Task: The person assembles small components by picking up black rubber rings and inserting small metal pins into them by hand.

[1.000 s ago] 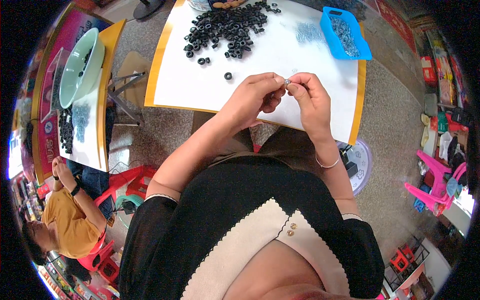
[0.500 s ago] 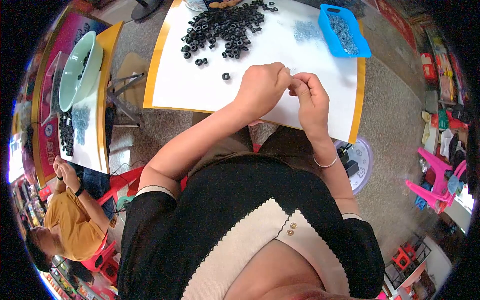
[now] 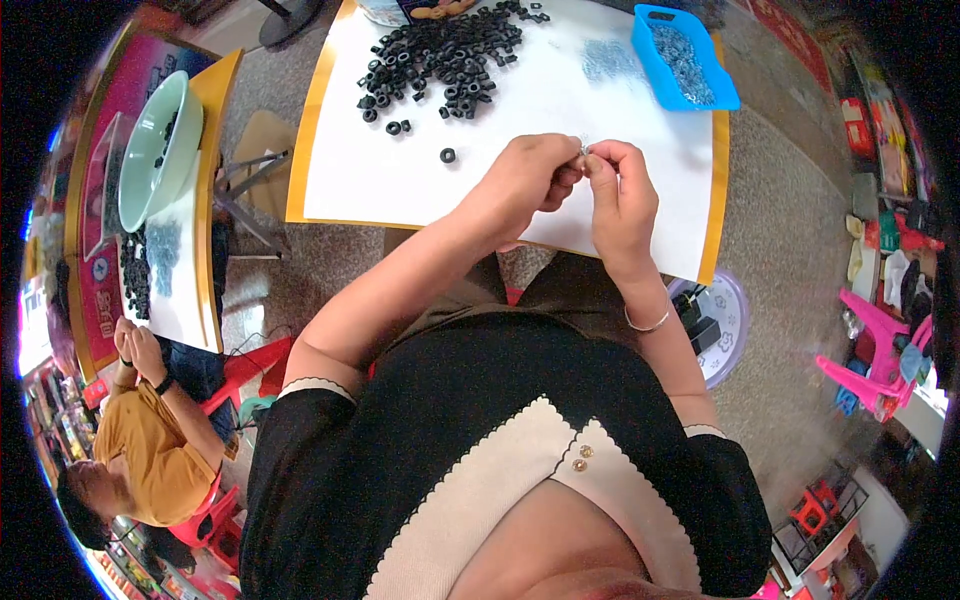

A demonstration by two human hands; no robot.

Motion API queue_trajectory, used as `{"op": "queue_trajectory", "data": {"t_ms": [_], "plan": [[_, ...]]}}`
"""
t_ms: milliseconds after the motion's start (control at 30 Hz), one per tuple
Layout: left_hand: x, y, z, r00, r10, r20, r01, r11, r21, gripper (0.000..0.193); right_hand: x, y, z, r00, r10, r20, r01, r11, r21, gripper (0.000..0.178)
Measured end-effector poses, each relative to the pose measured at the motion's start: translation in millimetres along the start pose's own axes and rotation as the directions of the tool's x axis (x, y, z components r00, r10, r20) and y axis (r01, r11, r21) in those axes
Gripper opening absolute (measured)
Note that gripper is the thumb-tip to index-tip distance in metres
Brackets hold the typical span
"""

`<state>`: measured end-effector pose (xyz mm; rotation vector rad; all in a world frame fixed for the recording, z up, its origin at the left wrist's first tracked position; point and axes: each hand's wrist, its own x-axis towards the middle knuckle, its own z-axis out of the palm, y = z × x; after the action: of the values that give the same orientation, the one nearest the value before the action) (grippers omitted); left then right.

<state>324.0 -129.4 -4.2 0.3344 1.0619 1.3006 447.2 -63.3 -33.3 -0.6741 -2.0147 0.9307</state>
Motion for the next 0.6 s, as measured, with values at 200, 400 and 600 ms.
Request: {"op": "queue_trajectory", "data": {"t_ms": [200,400,600], "plan": [[-3,-10,1,0.907,0.42,-0.043,-0.345,0.796,0.497,0.027,8,-5,-7,0.973,0.218,0.081,-0.233,0.915,0.329,0.016],[1,-14,-7,0.764,0.641,0.075,-0.452,0.449,0.771,0.022,11,-7,-10,0.941,0.269,0.205,-0.309,0.931,0.193,0.017],[-3,-7,-6,0.706,0.692,0.154,-0.512,0.348,0.785,0.016,20,-10,-18,0.914,0.299,0.276,-0.397,0.8,0.449,0.023]]}}
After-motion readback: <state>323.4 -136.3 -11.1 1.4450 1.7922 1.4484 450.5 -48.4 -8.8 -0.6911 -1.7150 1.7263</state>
